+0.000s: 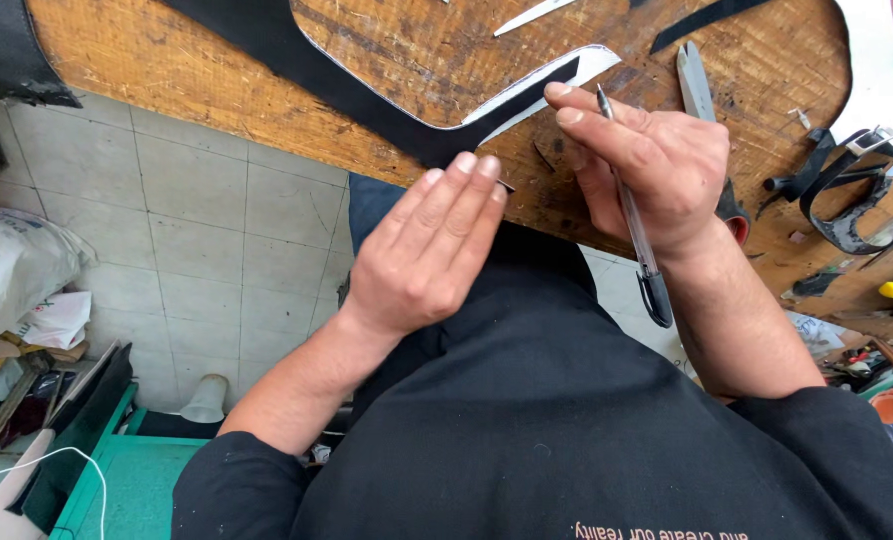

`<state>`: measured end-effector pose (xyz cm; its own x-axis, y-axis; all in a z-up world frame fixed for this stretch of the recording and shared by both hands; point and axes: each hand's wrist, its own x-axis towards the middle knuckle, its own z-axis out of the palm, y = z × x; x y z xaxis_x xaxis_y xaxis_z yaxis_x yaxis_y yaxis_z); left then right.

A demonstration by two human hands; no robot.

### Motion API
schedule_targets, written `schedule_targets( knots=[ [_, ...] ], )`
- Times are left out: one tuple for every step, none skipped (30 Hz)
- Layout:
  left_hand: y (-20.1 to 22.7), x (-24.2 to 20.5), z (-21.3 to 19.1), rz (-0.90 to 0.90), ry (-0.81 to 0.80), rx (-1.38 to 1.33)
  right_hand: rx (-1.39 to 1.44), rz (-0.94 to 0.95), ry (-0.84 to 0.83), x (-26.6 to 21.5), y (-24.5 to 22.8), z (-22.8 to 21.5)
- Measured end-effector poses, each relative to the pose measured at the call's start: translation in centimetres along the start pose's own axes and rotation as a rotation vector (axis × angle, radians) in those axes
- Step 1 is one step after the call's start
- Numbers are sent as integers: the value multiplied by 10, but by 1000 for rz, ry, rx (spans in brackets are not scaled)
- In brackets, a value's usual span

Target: The person cuts a white paper template with scissors, then uses it to mark and cut a black flexible material. They trim the black material to shape, attach a small metal buckle, and trace additional outlines on the material using a pen.

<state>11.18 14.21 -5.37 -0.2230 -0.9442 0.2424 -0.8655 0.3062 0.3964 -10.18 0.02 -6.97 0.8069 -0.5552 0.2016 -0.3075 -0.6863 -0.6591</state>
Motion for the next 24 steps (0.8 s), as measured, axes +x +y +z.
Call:
schedule_targets(
  knots=[
    [-4, -2, 0, 8, -9, 9, -5, -6, -3, 1, 0, 1],
    [-8, -3, -1, 16, -19, 19, -9, -12, -6, 2, 0, 1],
    [-11, -4, 1, 16, -19, 19, -9, -11, -5, 2, 1, 2],
    [-15, -5, 4, 25, -5, 13, 0, -10, -6, 2, 2, 4],
    [-18, -6, 6, 34, 10, 7, 10, -9, -8, 1, 2, 4],
    [-21, -9, 6, 35, 9, 7, 11, -8, -8, 1, 3, 5],
    [-25, -11, 7, 67, -4, -2, -7, -10, 1, 0, 4, 6],
    [-29, -13, 7, 100, -17, -11, -24, -11, 9, -1, 4, 7],
    [-31, -14, 9, 101, -20, -12, -22, -9, 9, 2, 3, 8],
    [-34, -15, 10, 123, -1, -13, -21, -24, 26, 6, 1, 8],
    [-37, -16, 11, 147, 18, -14, -21, -40, 45, 9, 0, 8],
    [-40, -14, 10, 149, 17, -14, -21, -38, 48, 11, 0, 9],
    [-42, -13, 8, 173, 28, -33, -45, -34, 67, 12, 0, 11],
    [-45, -12, 7, 197, 39, -51, -70, -30, 87, 12, 0, 12],
    [-46, -12, 7, 202, 34, -54, -70, -24, 90, 12, -1, 12],
    [-48, -12, 6, 208, 36, -76, -68, -1, 76, 11, -1, 13],
    [-51, -12, 7, 213, 39, -97, -67, 19, 61, 12, -1, 13],
    [-51, -12, 7, 217, 36, -97, -67, 22, 65, 11, 1, 14],
    [-51, -13, 7, 219, 26, -85, -56, 30, 73, 11, 2, 15],
    [-51, -13, 7, 222, 15, -72, -45, 38, 81, 10, 3, 16],
    [-51, -14, 8, 223, 14, -72, -44, 39, 82, 10, 3, 16],
    [-50, -14, 8, 217, 19, -79, -41, 40, 87, 10, 3, 16],
    [-49, -15, 9, 212, 25, -85, -39, 41, 91, 10, 3, 15],
    [-50, -15, 9, 212, 25, -85, -39, 41, 91, 11, 3, 14]
  ],
)
